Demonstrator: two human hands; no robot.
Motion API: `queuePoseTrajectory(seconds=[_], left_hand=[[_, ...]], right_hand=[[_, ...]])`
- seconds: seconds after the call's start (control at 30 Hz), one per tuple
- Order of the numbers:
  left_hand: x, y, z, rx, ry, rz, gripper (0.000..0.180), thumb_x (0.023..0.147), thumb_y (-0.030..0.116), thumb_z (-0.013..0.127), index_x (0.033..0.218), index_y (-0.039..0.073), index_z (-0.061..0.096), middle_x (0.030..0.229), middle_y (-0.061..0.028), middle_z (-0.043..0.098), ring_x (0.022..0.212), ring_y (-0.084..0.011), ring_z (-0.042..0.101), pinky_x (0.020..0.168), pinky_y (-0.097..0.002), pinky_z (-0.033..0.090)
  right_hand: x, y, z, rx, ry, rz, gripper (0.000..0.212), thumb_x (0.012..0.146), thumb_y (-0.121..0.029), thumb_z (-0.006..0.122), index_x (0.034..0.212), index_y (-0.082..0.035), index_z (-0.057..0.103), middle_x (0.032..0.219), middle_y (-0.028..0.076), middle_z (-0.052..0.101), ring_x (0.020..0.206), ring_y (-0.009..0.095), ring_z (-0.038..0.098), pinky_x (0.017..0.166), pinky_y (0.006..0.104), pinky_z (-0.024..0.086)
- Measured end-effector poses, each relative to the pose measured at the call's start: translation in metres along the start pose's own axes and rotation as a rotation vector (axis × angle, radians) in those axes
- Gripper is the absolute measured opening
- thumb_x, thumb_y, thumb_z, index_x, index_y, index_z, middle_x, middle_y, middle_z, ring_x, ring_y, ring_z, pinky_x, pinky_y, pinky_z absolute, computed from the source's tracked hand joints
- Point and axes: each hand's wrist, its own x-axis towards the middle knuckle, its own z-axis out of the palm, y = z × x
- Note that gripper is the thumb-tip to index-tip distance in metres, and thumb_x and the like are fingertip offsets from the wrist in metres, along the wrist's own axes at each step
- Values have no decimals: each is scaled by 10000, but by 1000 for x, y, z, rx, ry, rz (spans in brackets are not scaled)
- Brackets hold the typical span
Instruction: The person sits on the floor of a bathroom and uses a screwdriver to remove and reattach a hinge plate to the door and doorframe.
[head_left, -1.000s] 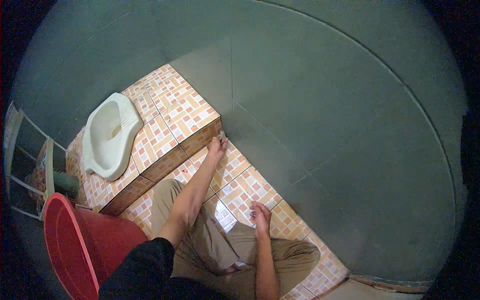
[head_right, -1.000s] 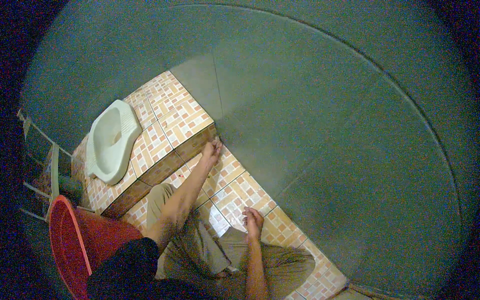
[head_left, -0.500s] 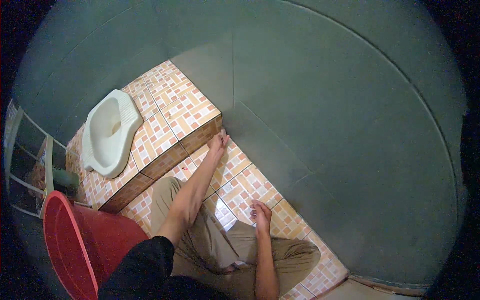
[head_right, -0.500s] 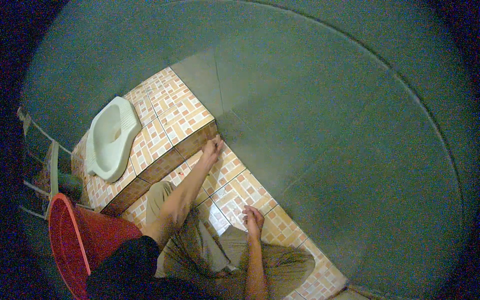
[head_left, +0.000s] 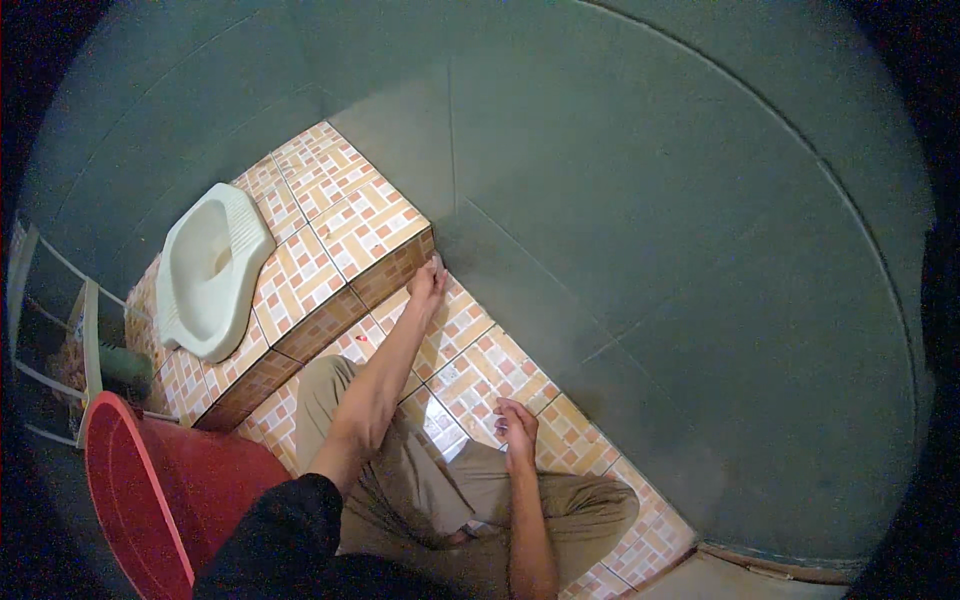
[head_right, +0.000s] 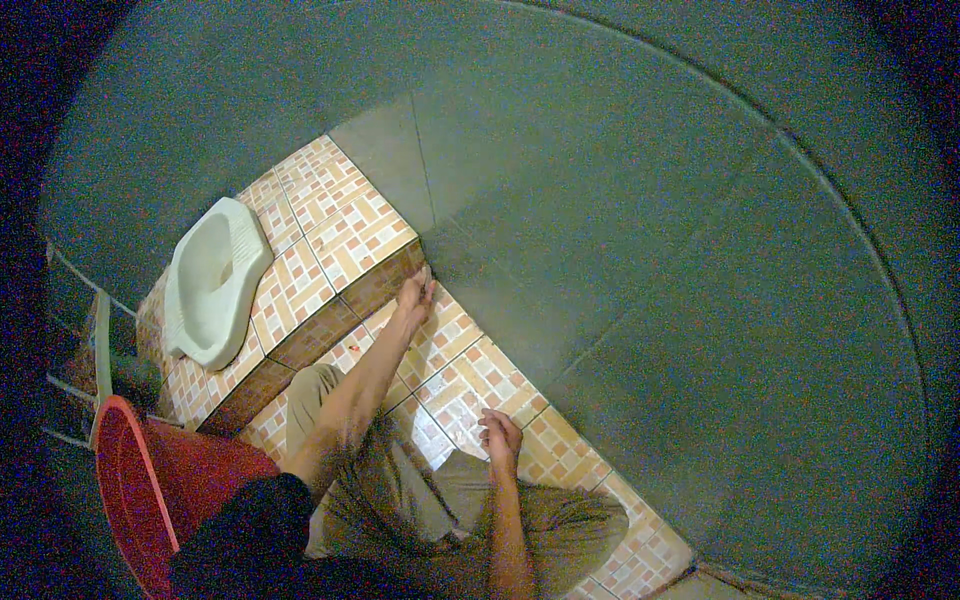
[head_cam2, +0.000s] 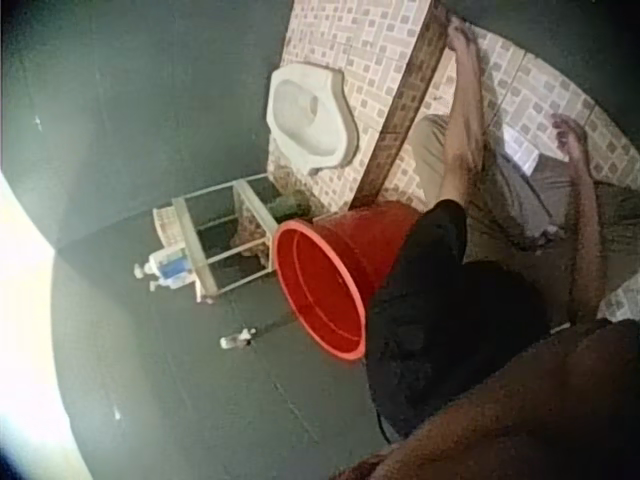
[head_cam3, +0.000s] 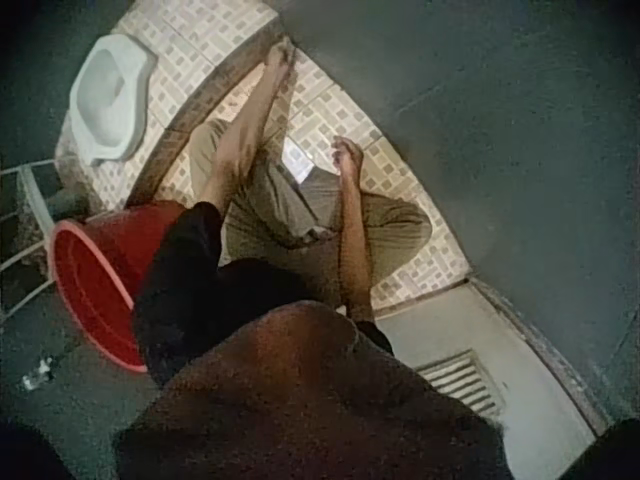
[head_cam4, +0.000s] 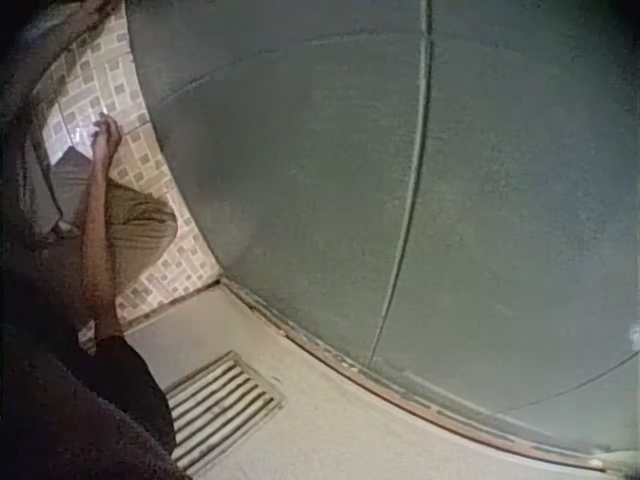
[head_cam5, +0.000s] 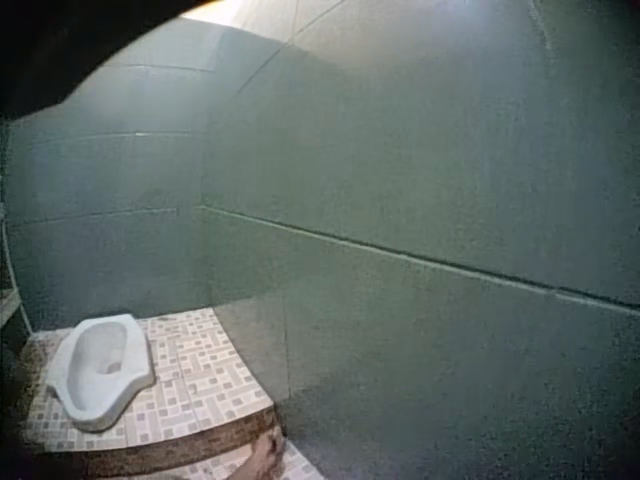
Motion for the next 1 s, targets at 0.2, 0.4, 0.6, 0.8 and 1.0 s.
queuePoseTrajectory(seconds=[0.2, 0.4, 0.6, 0.8, 1.0], left_hand=[[-41, -12, 88, -264, 365, -104, 218, 952, 40, 461, 1138, -10, 562, 1070, -106, 619, 861, -209, 635, 701, -267, 619], [17, 10, 11, -182, 144, -101, 159, 943, 34, 490, 1060, 3, 592, 1014, -100, 628, 833, -204, 635, 655, -273, 618], [-25, -24, 57, -220, 223, 6, 153, 937, 71, 528, 1055, -14, 575, 987, -113, 627, 854, -201, 633, 690, -328, 625], [28, 51, -10, -150, 328, 115, 216, 904, 25, 520, 1102, -63, 516, 978, -139, 600, 808, -213, 610, 708, -353, 610], [-29, -24, 68, -161, 258, 47, 167, 860, -15, 504, 1016, -62, 539, 955, -145, 582, 775, -221, 593, 705, -364, 610]], right_hand=[[6, -4, -32, 13, 42, -54, 211, 946, -152, 611, 1102, -54, 711, 903, 22, 665, 672, 72, 541, 596, 223, 428], [1, 0, -4, -13, 6, -35, 212, 947, -155, 613, 1099, -43, 709, 903, 26, 666, 672, 74, 542, 596, 221, 430], [4, -2, -19, -36, 44, -43, 215, 955, -166, 609, 1101, -44, 709, 900, 26, 666, 669, 73, 543, 594, 226, 437], [-5, -3, 26, -15, -53, 6, 213, 959, -160, 601, 1108, -53, 709, 896, 24, 664, 665, 71, 540, 588, 226, 437], [5, -3, -26, -21, 30, -66, 222, 965, -159, 586, 1125, -58, 704, 899, 27, 664, 663, 71, 536, 595, 223, 438]])
